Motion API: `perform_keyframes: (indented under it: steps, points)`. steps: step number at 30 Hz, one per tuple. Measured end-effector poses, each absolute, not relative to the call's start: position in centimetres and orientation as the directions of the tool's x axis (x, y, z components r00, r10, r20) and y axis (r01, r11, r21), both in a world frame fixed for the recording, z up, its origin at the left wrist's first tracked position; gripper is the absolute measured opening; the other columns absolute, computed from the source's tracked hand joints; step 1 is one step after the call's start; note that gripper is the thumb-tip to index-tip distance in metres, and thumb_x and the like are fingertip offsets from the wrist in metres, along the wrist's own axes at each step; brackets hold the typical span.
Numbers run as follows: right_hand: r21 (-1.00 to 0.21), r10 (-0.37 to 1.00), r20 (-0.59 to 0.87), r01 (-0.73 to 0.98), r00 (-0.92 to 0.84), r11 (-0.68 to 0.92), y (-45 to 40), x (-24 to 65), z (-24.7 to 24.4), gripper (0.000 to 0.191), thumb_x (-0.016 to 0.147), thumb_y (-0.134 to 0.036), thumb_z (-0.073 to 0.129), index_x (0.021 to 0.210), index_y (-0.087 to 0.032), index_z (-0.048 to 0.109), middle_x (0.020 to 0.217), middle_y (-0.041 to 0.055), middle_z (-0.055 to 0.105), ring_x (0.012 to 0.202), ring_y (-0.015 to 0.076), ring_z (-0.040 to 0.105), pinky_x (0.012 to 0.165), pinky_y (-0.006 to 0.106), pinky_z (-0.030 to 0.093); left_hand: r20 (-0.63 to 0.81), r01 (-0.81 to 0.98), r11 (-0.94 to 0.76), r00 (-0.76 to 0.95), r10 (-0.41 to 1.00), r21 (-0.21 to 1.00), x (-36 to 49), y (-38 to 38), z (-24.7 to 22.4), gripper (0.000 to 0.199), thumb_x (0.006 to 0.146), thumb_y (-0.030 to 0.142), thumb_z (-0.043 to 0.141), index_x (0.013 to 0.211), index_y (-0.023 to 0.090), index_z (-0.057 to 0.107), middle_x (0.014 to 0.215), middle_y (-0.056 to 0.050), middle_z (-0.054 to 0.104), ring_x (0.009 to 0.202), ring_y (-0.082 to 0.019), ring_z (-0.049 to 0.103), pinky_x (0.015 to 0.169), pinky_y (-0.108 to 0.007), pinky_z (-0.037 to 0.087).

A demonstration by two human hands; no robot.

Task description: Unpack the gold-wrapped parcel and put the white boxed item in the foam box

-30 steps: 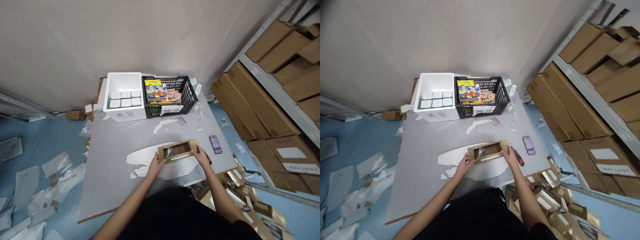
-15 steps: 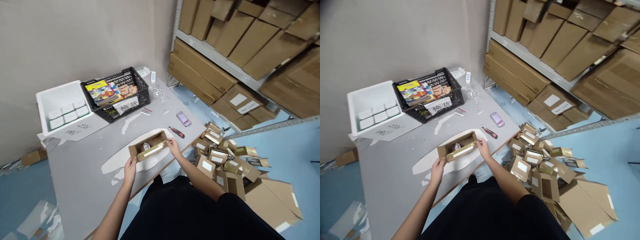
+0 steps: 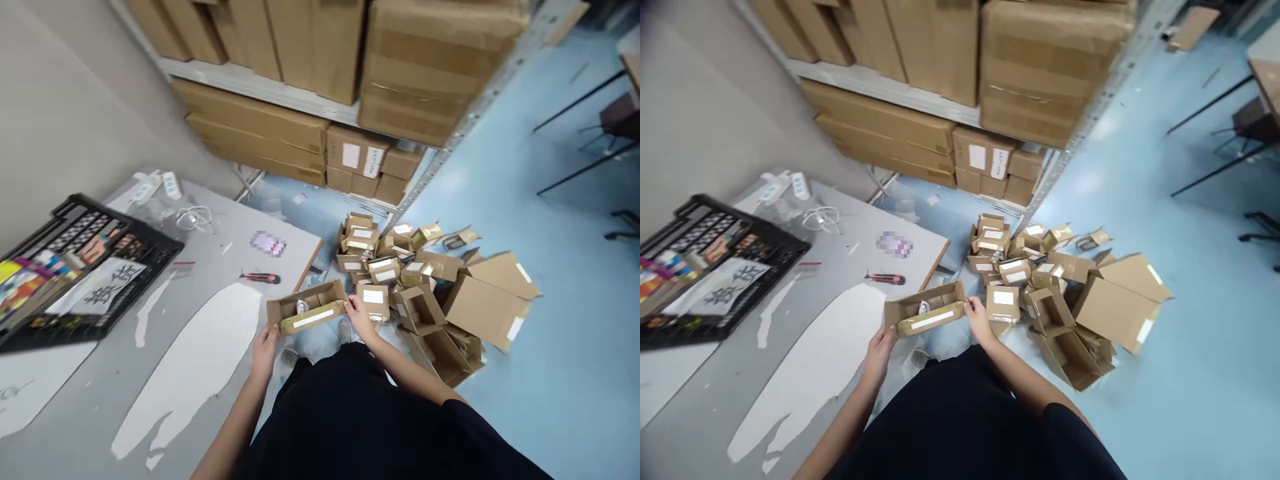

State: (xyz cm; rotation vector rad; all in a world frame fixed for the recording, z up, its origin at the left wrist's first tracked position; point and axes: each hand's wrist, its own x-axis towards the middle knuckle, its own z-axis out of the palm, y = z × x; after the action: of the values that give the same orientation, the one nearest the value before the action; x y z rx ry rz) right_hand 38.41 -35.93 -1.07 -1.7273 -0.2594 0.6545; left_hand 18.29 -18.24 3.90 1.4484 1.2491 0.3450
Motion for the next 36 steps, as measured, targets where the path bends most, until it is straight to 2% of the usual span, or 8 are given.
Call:
perform_keyframes:
  steps: [7,13,18,21,25,28,31,36]
  points:
    - [-0.931,0.092,-0.297,-0.267,0.95,-0.248,-48.1,47.1,-3.1,0.029,0.081,-0.047,0.049,0.089,-0.02,0.058,0.084,0.0055,0.064,0.08,0.0236,0.059,0.076,0.037,0.048,-0.463,0.533,0.036,0.698,0.546,0.846,35.7,-23.7,2.4,0.051,0.069,0.066,0.061,0.081,0.017,0.065,0.079,-0.005,0.069,0.084,-0.025,0.065,0.077,-0.036,0.052]
    - [-0.942,-0.173,-0.208,-0.245,0.963,-0.229,-55.0,54.3,-2.8,0.038,0.083,-0.048,0.047,0.101,-0.018,0.06,0.102,0.0097,0.066,0.095,0.0244,0.06,0.087,0.039,0.048,-0.429,0.465,-0.03,0.838,0.336,0.885,49.3,-28.4,0.9,0.044,0.076,0.056,0.061,0.092,0.016,0.067,0.089,-0.006,0.071,0.09,-0.024,0.066,0.082,-0.035,0.052]
    - [-0.963,-0.285,-0.124,-0.184,0.95,-0.196,-59.3,62.4,-2.2,0.038,0.083,-0.043,0.049,0.109,-0.019,0.061,0.112,0.009,0.066,0.104,0.0233,0.06,0.095,0.039,0.046,-0.365,0.359,0.068,0.908,0.205,0.931,59.3,-31.8,-0.3,0.039,0.08,0.045,0.062,0.107,0.016,0.064,0.104,-0.007,0.07,0.095,-0.02,0.066,0.087,-0.034,0.052]
    - [-0.94,-0.289,-0.21,-0.274,0.934,-0.202,-61.8,65.6,-3.0,0.05,0.076,-0.038,0.059,0.121,-0.018,0.058,0.124,0.0119,0.062,0.111,0.0256,0.058,0.099,0.041,0.043,-0.365,0.36,0.069,0.888,0.278,0.93,63.0,-33.2,-1.1,0.047,0.081,0.034,0.063,0.124,0.016,0.057,0.119,-0.01,0.065,0.098,-0.019,0.065,0.088,-0.033,0.052]
    - [-0.905,-0.367,-0.285,-0.375,0.885,-0.201,-63.9,63.6,-5.8,0.059,0.073,-0.038,0.06,0.128,-0.016,0.057,0.134,0.0142,0.056,0.12,0.028,0.054,0.104,0.041,0.04,-0.423,0.432,0.037,0.856,0.296,0.901,62.5,-33.7,-2.2,0.048,0.081,0.028,0.064,0.127,0.015,0.056,0.122,-0.013,0.063,0.103,-0.02,0.064,0.091,-0.033,0.051]
    - [-0.884,-0.328,-0.393,-0.451,0.859,-0.122,-64.2,57.8,-8.5,0.053,0.07,-0.04,0.061,0.117,-0.017,0.063,0.127,0.0139,0.062,0.115,0.028,0.058,0.101,0.042,0.043,-0.486,0.488,0.049,0.846,0.22,0.871,58.4,-33.2,-2.7,0.044,0.079,0.03,0.067,0.12,0.015,0.061,0.115,-0.013,0.067,0.101,-0.021,0.065,0.091,-0.036,0.051]
    - [-0.796,-0.303,-0.561,-0.603,0.77,-0.057,-63.9,51.1,-10.5,0.048,0.065,-0.042,0.062,0.106,-0.018,0.068,0.118,0.0128,0.067,0.105,0.0281,0.063,0.089,0.041,0.049,-0.573,0.569,0.08,0.8,0.175,0.819,53.0,-31.9,-2.7,0.038,0.078,0.034,0.068,0.109,0.014,0.065,0.106,-0.012,0.07,0.097,-0.022,0.067,0.094,-0.04,0.05]
    - [-0.733,-0.225,-0.643,-0.673,0.732,-0.099,-62.3,44.7,-10.9,0.044,0.06,-0.045,0.064,0.093,-0.018,0.07,0.097,0.0124,0.073,0.086,0.0283,0.067,0.071,0.04,0.052,-0.641,0.627,0.133,0.74,0.205,0.767,45.8,-29.6,-1.5,0.04,0.072,0.042,0.075,0.1,0.014,0.068,0.097,-0.011,0.072,0.095,-0.023,0.068,0.095,-0.044,0.05]
